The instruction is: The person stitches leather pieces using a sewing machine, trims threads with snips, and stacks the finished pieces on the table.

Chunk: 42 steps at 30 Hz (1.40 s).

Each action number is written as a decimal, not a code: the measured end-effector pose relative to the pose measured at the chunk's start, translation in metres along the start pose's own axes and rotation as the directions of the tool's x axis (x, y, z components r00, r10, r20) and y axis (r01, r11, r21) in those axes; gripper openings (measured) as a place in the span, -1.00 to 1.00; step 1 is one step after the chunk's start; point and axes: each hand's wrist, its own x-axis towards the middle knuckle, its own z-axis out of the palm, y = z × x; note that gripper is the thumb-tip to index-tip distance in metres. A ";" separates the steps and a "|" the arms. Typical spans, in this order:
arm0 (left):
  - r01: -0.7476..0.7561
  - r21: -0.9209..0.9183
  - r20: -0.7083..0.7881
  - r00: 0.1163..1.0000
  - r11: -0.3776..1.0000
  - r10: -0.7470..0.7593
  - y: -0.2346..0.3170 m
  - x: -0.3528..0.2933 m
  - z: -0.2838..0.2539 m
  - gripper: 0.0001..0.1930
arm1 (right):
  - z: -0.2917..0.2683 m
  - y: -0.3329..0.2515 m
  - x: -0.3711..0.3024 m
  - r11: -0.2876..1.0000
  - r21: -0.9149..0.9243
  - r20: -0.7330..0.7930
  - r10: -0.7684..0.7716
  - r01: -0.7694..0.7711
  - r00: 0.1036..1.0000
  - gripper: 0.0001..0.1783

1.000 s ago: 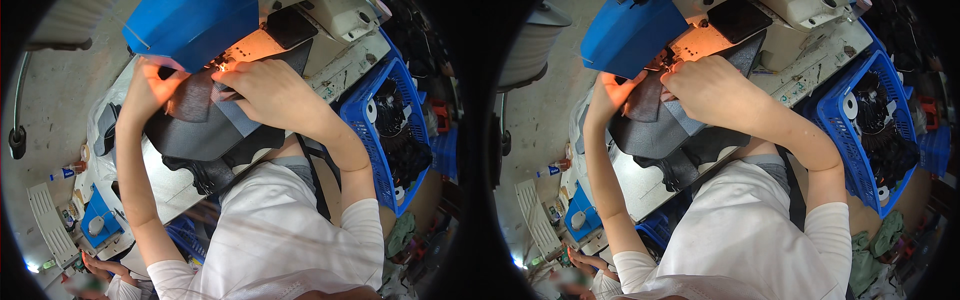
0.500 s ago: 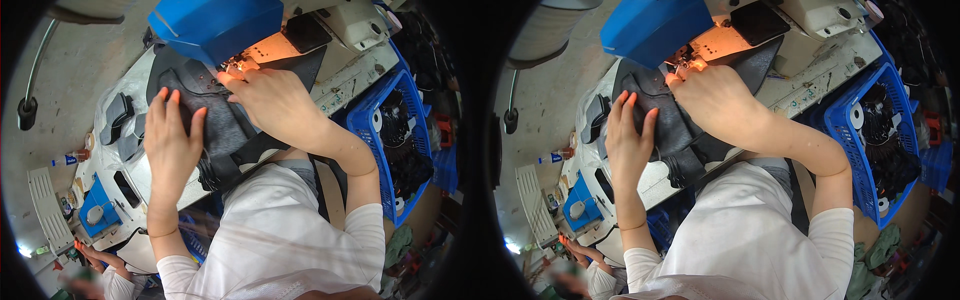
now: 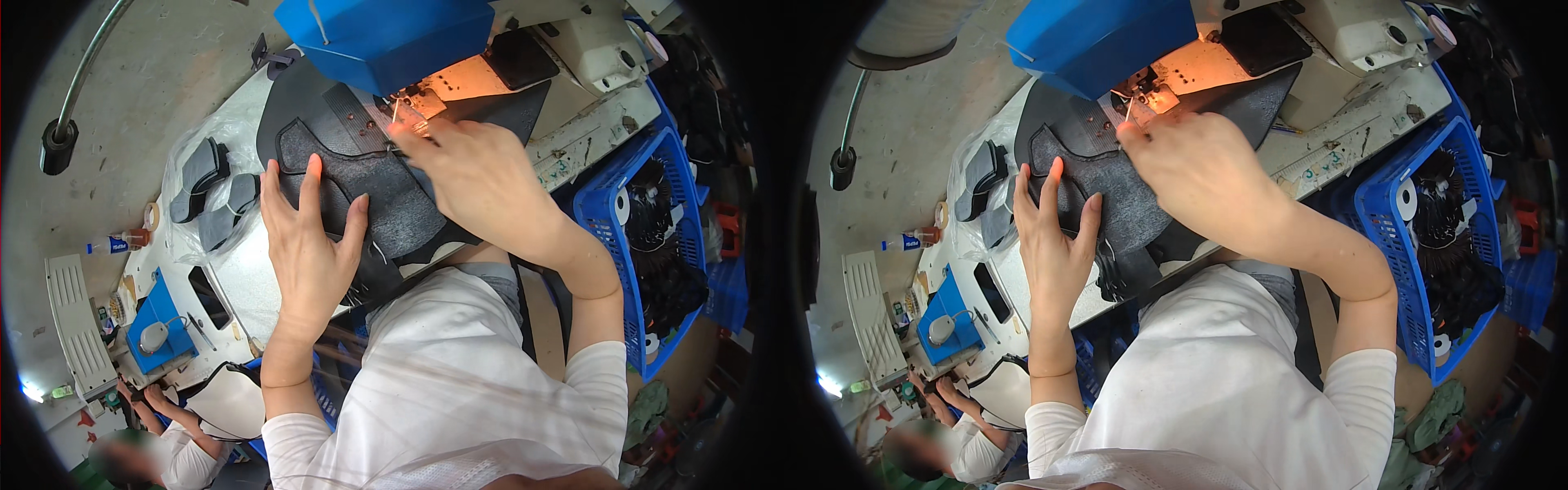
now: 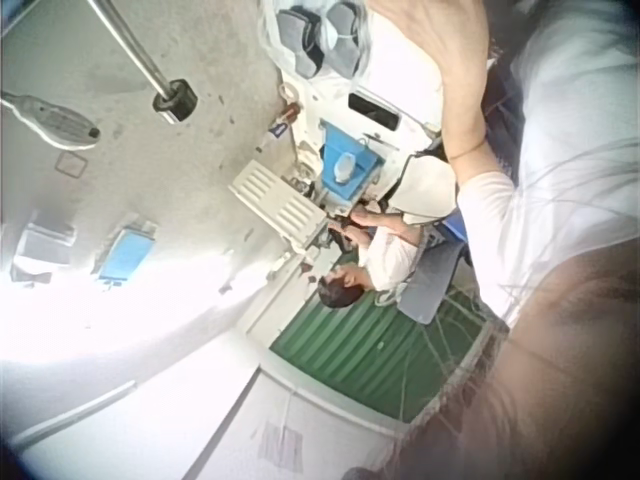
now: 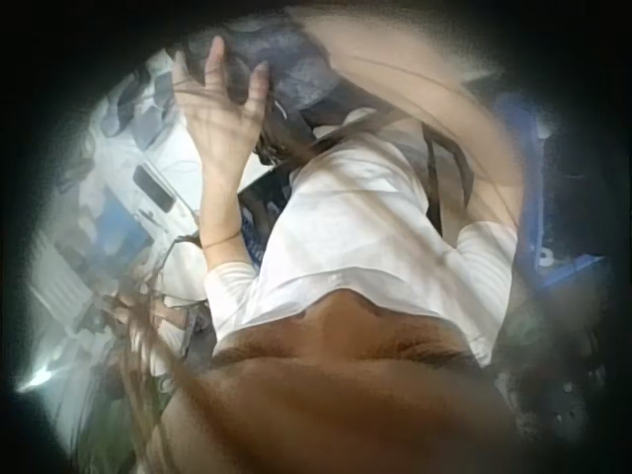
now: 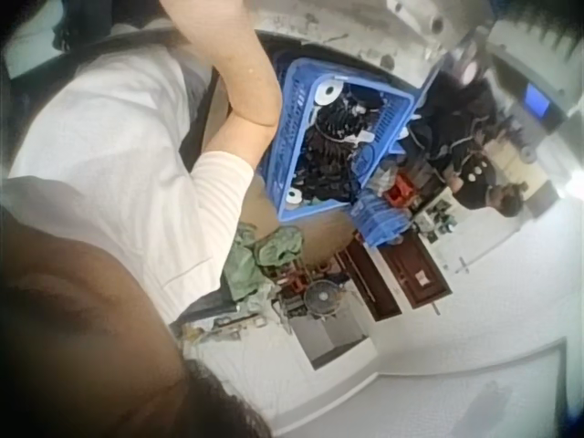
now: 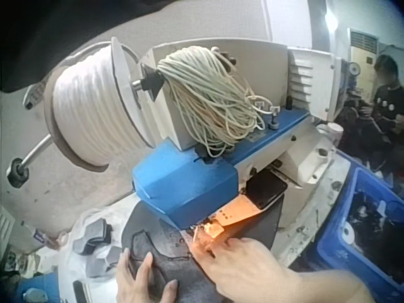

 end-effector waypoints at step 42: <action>-0.100 -0.316 0.165 0.973 0.943 0.159 -0.025 -0.061 0.111 -0.72 | 0.133 0.011 -0.109 0.880 0.312 0.206 0.304 -0.357 0.930 -0.85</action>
